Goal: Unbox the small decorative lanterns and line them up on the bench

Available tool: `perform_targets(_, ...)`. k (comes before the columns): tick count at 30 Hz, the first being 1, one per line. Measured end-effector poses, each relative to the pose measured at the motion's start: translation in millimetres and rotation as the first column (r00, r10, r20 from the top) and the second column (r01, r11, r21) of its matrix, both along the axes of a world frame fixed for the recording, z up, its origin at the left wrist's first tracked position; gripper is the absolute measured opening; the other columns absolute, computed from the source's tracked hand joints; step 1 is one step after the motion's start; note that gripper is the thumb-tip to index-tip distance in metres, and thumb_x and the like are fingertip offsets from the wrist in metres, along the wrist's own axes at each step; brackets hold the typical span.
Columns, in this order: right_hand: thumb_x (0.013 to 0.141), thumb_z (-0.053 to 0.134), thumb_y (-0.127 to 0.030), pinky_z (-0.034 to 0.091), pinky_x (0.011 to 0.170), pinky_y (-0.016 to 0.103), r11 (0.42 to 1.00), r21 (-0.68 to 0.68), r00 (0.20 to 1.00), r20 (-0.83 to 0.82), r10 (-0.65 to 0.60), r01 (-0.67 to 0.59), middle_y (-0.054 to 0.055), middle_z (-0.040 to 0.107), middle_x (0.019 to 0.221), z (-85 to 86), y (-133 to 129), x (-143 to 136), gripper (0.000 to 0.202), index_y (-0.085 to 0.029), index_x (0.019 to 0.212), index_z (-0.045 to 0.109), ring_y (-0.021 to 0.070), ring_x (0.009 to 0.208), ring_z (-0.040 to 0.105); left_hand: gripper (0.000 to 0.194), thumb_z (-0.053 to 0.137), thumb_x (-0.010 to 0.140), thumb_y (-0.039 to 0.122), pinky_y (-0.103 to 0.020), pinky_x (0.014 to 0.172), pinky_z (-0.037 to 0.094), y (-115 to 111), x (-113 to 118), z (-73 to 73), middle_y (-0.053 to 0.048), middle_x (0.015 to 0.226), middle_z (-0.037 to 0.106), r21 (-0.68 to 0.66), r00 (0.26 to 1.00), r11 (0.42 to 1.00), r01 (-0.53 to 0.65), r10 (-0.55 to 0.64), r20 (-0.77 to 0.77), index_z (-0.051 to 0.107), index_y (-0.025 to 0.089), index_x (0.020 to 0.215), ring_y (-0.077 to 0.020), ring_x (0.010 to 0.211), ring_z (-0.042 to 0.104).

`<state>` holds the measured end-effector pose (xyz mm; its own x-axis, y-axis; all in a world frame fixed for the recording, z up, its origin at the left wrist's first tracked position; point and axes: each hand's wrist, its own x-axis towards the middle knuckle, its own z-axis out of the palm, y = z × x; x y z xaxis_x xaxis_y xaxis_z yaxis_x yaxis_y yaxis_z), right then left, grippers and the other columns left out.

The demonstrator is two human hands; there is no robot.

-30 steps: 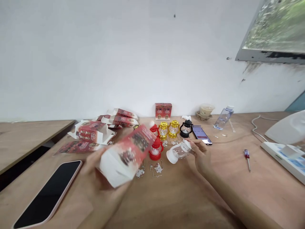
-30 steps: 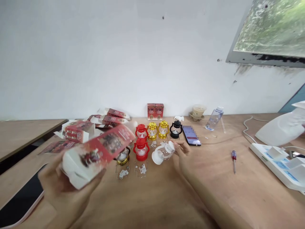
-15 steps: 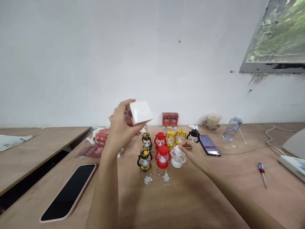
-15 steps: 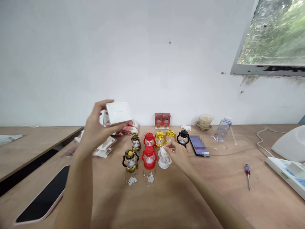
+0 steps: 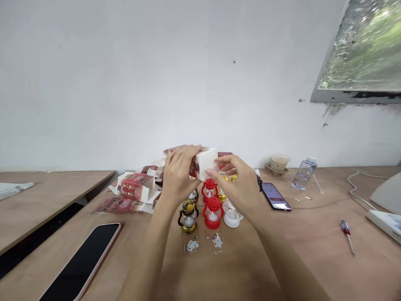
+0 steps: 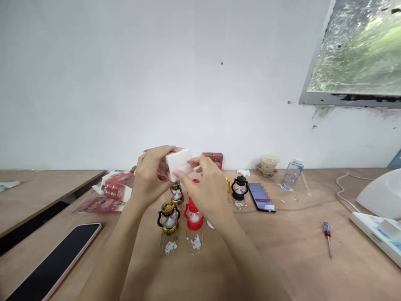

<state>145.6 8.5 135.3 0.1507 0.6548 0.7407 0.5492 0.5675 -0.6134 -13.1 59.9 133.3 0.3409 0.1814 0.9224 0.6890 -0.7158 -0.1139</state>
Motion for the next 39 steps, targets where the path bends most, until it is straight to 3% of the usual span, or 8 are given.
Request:
perform_targets(4, 0.07, 0.07, -0.043, 0.047, 0.067, 0.032, 1.0, -0.028, 0.997, -0.083, 0.006, -0.008, 0.003, 0.06, 0.087, -8.4, 12, -9, 0.038, -0.019, 0.096, 0.055, 0.0154, 0.072, 0.056, 0.045, 0.056, 0.075, 0.014, -0.035, 0.095, 0.035, 4, 4, -4.2, -0.008, 0.116, 0.063, 0.072, 1.0, 0.997, -0.012, 0.013, -0.011, 0.049, 0.018, 0.119, -0.0215, 0.112, 0.054)
perform_targets(12, 0.07, 0.067, -0.029, 0.048, 0.064, 0.028, 0.986, -0.031, 0.967, -0.2, 0.155, -0.165, -0.002, 0.051, 0.081, -14.0, 18, -5, 0.037, -0.021, 0.098, 0.045, 0.0112, 0.068, 0.055, 0.052, 0.058, 0.076, 0.023, -0.034, 0.089, 0.039, 10, 1, -7.9, -0.01, 0.116, 0.063, -0.003, 0.997, 0.997, -0.074, 0.074, -0.027, 0.046, 0.017, 0.126, -0.0223, 0.107, 0.057)
perform_targets(16, 0.075, 0.061, -0.025, 0.049, 0.068, 0.03, 0.988, -0.026, 0.982, -0.118, 0.149, -0.153, 0.0, 0.054, 0.085, -14.5, 15, -3, 0.03, -0.02, 0.1, 0.046, 0.0128, 0.073, 0.057, 0.06, 0.062, 0.075, 0.028, -0.034, 0.088, 0.042, 12, -3, -8.7, -0.011, 0.119, 0.062, -0.063, 0.994, 0.992, -0.109, 0.109, -0.002, 0.043, 0.016, 0.131, -0.0237, 0.107, 0.057)
perform_targets(20, 0.079, 0.054, -0.023, 0.048, 0.075, 0.034, 0.995, -0.03, 0.989, 0.114, 0.093, -0.09, 0.004, 0.055, 0.093, -14.5, 13, -2, 0.014, -0.021, 0.093, 0.059, 0.0157, 0.08, 0.057, 0.054, 0.061, 0.076, 0.024, -0.037, 0.092, 0.042, 13, -4, -8.5, -0.011, 0.123, 0.06, -0.026, 0.993, 0.993, -0.118, 0.118, 0.002, 0.045, 0.018, 0.128, -0.0249, 0.114, 0.055)
perform_targets(26, 0.08, 0.053, -0.022, 0.047, 0.08, 0.038, 0.997, -0.032, 0.976, 0.203, 0.075, -0.07, 0.005, 0.056, 0.097, -13.0, 9, -1, 0.024, -0.024, 0.102, 0.062, 0.0197, 0.089, 0.056, 0.056, 0.06, 0.075, 0.016, -0.039, 0.095, 0.044, 13, -4, -7.5, -0.011, 0.125, 0.058, 0.002, 0.996, 0.996, -0.087, 0.086, 0.024, 0.043, 0.019, 0.128, -0.025, 0.118, 0.052)
perform_targets(31, 0.076, 0.054, -0.024, 0.045, 0.087, 0.038, 0.95, -0.169, 0.962, -0.115, 0.246, -0.263, 0.005, 0.055, 0.102, -15.1, 10, -5, 0.019, -0.022, 0.094, 0.06, 0.0185, 0.094, 0.055, 0.054, 0.059, 0.075, 0.015, -0.041, 0.1, 0.042, 14, -1, -8.9, -0.009, 0.125, 0.058, 0.023, 0.999, 0.999, -0.033, 0.032, 0.022, 0.044, 0.02, 0.126, -0.0239, 0.122, 0.05)
perform_targets(35, 0.071, 0.061, -0.037, 0.044, 0.089, 0.038, 0.872, -0.236, 0.839, -0.463, 0.287, -0.428, 0.004, 0.058, 0.105, -14.7, 11, -9, 0.019, -0.022, 0.082, 0.062, 0.0189, 0.096, 0.056, 0.051, 0.058, 0.077, 0.015, -0.043, 0.105, 0.037, 13, 3, -9.2, -0.008, 0.127, 0.057, 0.059, 0.999, 0.998, -0.019, 0.017, 0.037, 0.044, 0.022, 0.125, -0.0228, 0.125, 0.046)
perform_targets(39, 0.069, 0.066, -0.039, 0.039, 0.096, 0.041, 0.824, -0.191, 0.739, -0.58, 0.343, -0.533, 0.003, 0.062, 0.111, -10.6, 9, -10, 0.022, -0.024, 0.085, 0.067, 0.0223, 0.109, 0.052, 0.052, 0.059, 0.077, 0.015, -0.043, 0.104, 0.037, 13, 4, -9.1, -0.009, 0.126, 0.057, 0.089, 0.997, 0.996, -0.034, 0.027, 0.074, 0.044, 0.021, 0.126, -0.0236, 0.125, 0.047)
